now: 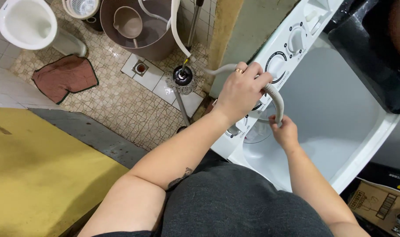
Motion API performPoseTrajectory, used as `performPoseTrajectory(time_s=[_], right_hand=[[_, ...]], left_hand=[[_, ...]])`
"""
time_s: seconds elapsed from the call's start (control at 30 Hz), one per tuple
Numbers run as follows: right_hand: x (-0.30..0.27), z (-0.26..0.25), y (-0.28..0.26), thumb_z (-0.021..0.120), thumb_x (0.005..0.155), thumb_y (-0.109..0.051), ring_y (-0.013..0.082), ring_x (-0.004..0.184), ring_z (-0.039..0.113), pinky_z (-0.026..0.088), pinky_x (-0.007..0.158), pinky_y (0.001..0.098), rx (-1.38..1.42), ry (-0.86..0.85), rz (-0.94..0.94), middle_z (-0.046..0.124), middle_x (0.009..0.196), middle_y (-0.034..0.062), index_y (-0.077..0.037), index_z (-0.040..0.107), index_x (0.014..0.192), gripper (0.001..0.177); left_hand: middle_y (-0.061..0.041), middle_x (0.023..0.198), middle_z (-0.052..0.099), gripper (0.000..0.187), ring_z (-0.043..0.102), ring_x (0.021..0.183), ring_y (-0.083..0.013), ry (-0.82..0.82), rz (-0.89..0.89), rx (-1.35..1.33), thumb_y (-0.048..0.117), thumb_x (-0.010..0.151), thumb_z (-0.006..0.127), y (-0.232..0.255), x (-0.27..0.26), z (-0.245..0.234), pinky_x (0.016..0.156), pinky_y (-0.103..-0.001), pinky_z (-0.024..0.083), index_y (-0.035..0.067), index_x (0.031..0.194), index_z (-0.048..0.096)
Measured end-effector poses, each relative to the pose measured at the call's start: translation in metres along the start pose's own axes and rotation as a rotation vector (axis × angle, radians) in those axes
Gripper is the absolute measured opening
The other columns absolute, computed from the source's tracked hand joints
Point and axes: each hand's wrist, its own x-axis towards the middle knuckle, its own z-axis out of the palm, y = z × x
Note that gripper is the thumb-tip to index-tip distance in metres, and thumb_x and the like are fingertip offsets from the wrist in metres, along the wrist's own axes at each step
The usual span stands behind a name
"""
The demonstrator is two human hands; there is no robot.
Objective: The recorder is attempting to repair or modify the water inlet hose on a portable washing machine, including removing clothes, checking the hose, and cutting/connecting the tubing in a bathroom environment.
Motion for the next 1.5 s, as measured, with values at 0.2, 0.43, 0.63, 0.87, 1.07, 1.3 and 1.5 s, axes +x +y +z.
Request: performPoseTrajectory(time_s=[0.2, 0.43, 0.63, 0.87, 1.07, 1.3, 1.5], right_hand=[[-0.005, 0.002, 0.034, 0.078, 0.088, -0.024, 0.0266, 0.085, 0.069, 0.053, 0.082, 0.0398, -0.164, -0.132, 0.272, 0.075, 0.108, 0.004, -0.015, 0.07, 0.111, 0.025], [0.001, 0.001, 0.071, 0.068, 0.098, -0.026, 0.0193, 0.092, 0.067, 0.052, 0.085, 0.0377, -0.064, 0.004, 0.306, 0.074, 0.108, 0.0075, -0.015, 0.064, 0.119, 0.024], [0.019, -0.028, 0.051, 0.06, 0.111, -0.02, 0.0124, 0.093, 0.056, 0.048, 0.087, 0.0298, 0.324, 0.175, 0.157, 0.063, 0.099, 0.0045, -0.009, 0.057, 0.113, 0.012], [0.019, -0.064, -0.024, 0.056, 0.099, -0.001, 0.0095, 0.087, 0.053, 0.049, 0.083, 0.0257, 0.457, 0.242, -0.095, 0.057, 0.092, 0.0007, -0.007, 0.052, 0.106, 0.01], [0.029, -0.074, -0.059, 0.068, 0.093, -0.001, 0.008, 0.08, 0.053, 0.048, 0.071, 0.0247, 0.318, 0.243, -0.105, 0.058, 0.09, 0.0009, -0.006, 0.054, 0.107, 0.02], [0.045, -0.072, -0.035, 0.074, 0.092, -0.013, 0.0101, 0.075, 0.06, 0.051, 0.067, 0.0283, 0.163, 0.074, 0.103, 0.068, 0.084, 0.0053, -0.005, 0.064, 0.101, 0.015], [0.038, -0.053, 0.072, 0.077, 0.09, -0.028, 0.0223, 0.077, 0.065, 0.051, 0.071, 0.0377, -0.021, 0.026, 0.293, 0.071, 0.086, 0.0095, -0.007, 0.069, 0.101, 0.025]], left_hand=[[-0.001, 0.104, 0.059, 0.032, 0.058, 0.098, -0.0275, 0.005, 0.013, -0.049, 0.009, 0.079, 0.076, 0.001, 0.001, -0.005, 0.084, -0.04, 0.053, 0.02, 0.108, 0.07], [0.0, 0.113, 0.059, 0.036, 0.057, 0.103, -0.0283, 0.021, -0.056, -0.107, 0.006, 0.079, 0.076, 0.006, 0.003, -0.008, 0.09, -0.041, 0.051, 0.022, 0.112, 0.072], [-0.008, 0.135, 0.053, 0.041, 0.05, 0.122, -0.0336, 0.039, -0.155, 0.092, 0.007, 0.078, 0.073, 0.007, 0.006, 0.004, 0.104, -0.051, 0.041, 0.024, 0.115, 0.069], [-0.011, 0.135, 0.051, 0.062, 0.046, 0.131, -0.0318, -0.052, 0.04, 0.022, 0.004, 0.078, 0.067, 0.014, 0.013, -0.003, 0.117, -0.054, 0.031, 0.017, 0.138, 0.06], [-0.01, 0.121, 0.056, 0.054, 0.048, 0.123, -0.0317, -0.082, 0.062, 0.096, 0.014, 0.08, 0.078, 0.005, 0.013, 0.018, 0.107, -0.051, 0.037, 0.02, 0.132, 0.066], [-0.004, 0.111, 0.058, 0.031, 0.053, 0.115, -0.0313, -0.042, -0.059, 0.014, 0.02, 0.083, 0.083, 0.01, 0.014, 0.012, 0.096, -0.049, 0.041, 0.019, 0.112, 0.071], [-0.009, 0.112, 0.055, 0.027, 0.054, 0.107, -0.0322, 0.037, -0.047, -0.122, 0.018, 0.1, 0.078, 0.004, 0.009, 0.017, 0.095, -0.045, 0.046, 0.011, 0.122, 0.064]])
